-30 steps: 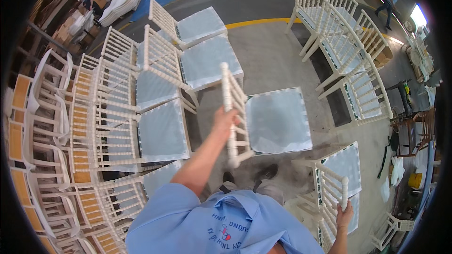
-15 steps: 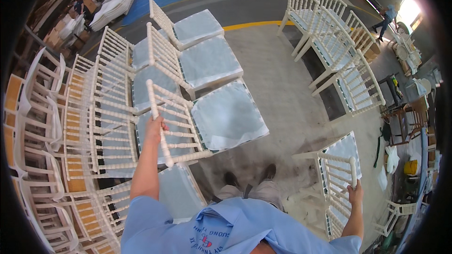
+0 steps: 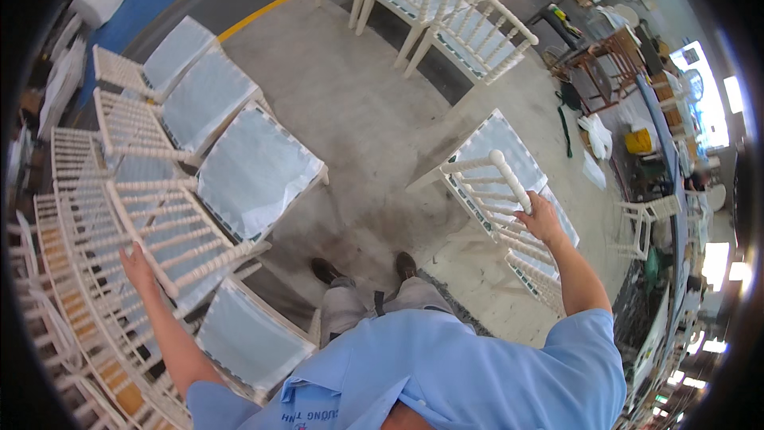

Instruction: The person moves a white wooden chair from a stack, places it on the floor, and attaches green webbing strips to the seat frame using a staple gun. The person staples each strip in place, trims excess webbing with scissors, and continues adding parallel strips across the seat.

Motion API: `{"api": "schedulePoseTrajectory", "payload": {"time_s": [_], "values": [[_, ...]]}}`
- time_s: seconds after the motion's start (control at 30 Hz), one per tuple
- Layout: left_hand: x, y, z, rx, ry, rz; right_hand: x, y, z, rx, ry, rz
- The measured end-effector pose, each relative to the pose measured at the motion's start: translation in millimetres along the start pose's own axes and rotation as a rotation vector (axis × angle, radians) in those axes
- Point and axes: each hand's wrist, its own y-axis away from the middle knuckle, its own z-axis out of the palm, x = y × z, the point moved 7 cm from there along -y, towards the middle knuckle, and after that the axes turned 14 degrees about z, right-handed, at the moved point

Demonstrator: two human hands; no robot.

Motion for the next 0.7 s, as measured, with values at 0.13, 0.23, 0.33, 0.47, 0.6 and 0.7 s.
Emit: {"api": "schedulePoseTrajectory", "payload": {"time_s": [0.13,0.23,0.33,0.47,0.6,0.7], "values": [[-32,131,-17,0.199,0.103,-0.002,2,-5,6,-0.133,-0.205,-0.033],[-68,251,-13,0.146,0.177,-0.047,13,-16,3,-0.163,-0.290,0.027],[-88,349,-22,0.163,0.260,-0.258,30,-36,-26,-0.035,-0.287,-0.069],[-104,438,-66,0.186,0.276,-0.490,15,-31,-53,-0.002,-0.356,-0.231],[-114,478,-71,0.145,0.399,-0.567,-38,-13,-39,-0.142,-0.389,-0.253],[-120,491,-63,0.035,0.491,-0.504,-93,16,-19,-0.146,-0.376,-0.313]]}}
